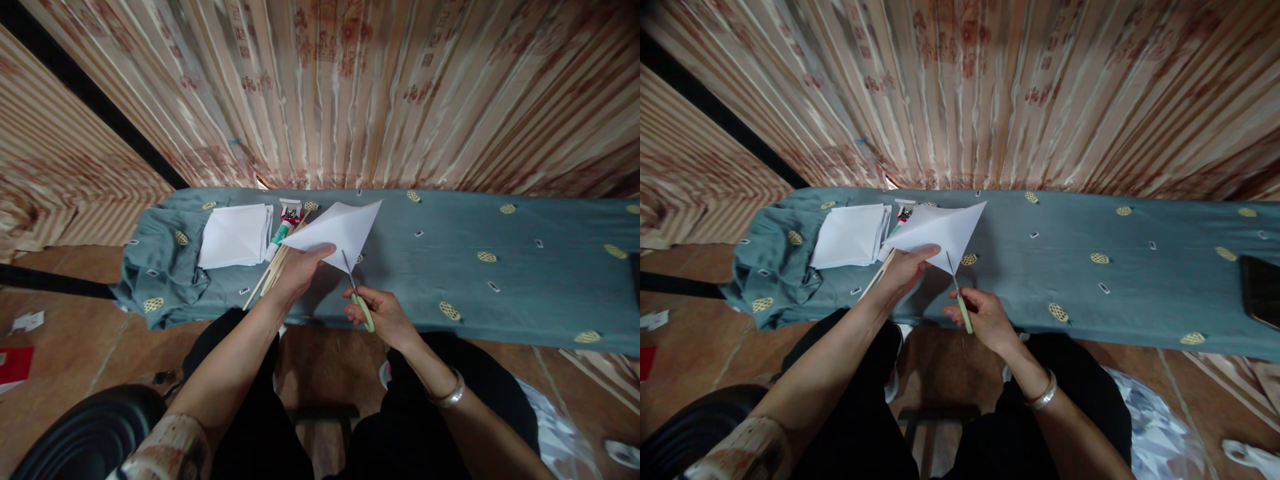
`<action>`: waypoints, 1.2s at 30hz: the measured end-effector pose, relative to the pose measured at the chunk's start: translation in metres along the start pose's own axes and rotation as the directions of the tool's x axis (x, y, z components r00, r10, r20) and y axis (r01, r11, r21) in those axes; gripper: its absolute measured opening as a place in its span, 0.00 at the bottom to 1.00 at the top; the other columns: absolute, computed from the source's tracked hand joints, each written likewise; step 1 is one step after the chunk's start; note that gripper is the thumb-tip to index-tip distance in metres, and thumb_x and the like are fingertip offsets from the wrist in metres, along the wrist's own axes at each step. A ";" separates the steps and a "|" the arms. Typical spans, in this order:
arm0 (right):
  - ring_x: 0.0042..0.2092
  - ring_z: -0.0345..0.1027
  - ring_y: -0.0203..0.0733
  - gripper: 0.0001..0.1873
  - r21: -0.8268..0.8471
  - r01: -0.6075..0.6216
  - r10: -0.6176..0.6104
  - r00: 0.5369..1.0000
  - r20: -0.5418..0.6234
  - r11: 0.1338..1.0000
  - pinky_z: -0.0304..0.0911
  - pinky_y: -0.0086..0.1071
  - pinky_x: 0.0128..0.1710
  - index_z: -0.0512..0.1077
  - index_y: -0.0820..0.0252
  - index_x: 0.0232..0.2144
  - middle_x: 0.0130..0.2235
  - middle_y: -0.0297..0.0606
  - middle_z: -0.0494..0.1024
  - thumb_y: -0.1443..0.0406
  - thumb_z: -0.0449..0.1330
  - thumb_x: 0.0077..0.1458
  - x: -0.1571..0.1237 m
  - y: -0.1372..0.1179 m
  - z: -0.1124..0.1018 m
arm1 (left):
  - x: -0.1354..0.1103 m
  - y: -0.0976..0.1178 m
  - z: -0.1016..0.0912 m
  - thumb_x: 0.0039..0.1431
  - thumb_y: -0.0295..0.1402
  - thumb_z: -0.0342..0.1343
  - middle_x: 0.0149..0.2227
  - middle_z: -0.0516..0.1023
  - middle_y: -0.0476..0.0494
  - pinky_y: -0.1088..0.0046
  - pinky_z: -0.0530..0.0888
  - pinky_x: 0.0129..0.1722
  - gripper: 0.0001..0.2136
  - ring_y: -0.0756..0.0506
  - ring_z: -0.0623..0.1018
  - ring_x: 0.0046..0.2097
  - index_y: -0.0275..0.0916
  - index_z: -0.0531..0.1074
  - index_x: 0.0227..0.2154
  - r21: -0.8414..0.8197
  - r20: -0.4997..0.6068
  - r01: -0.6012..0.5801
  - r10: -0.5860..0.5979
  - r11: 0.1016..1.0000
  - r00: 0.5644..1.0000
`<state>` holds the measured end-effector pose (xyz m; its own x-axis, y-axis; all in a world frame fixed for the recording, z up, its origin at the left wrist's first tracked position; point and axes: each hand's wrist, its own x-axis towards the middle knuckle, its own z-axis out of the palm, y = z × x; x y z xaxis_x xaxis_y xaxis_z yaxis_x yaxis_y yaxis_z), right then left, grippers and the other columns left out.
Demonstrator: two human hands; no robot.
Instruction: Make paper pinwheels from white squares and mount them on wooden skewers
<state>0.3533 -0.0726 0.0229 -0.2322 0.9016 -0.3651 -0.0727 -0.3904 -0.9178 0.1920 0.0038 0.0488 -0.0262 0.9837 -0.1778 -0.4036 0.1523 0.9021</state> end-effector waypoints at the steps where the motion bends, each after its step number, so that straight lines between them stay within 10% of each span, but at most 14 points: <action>1: 0.23 0.66 0.32 0.22 0.005 -0.004 0.004 1.000 -0.002 1.000 0.65 0.27 0.23 0.75 0.59 0.32 0.21 0.27 0.72 0.55 0.74 0.34 0.000 0.000 0.000 | 0.000 0.000 0.000 0.36 0.32 0.68 0.33 0.82 0.44 0.66 0.75 0.39 0.16 0.42 0.80 0.37 0.35 0.77 0.33 -0.001 0.003 -0.001 0.001 1.000 1.000; 36: 0.23 0.65 0.31 0.22 -0.057 0.026 -0.027 1.000 -0.016 0.998 0.62 0.28 0.23 0.74 0.59 0.32 0.23 0.28 0.74 0.53 0.71 0.37 0.000 -0.003 0.002 | -0.007 -0.004 0.004 0.37 0.32 0.68 0.32 0.80 0.46 0.66 0.74 0.39 0.13 0.45 0.77 0.34 0.35 0.75 0.29 0.020 0.080 0.022 -0.024 1.000 0.997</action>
<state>0.3519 -0.0714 0.0259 -0.2144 0.9147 -0.3425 -0.0233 -0.3554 -0.9344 0.1978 -0.0028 0.0477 0.0566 0.9843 -0.1671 -0.3855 0.1759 0.9058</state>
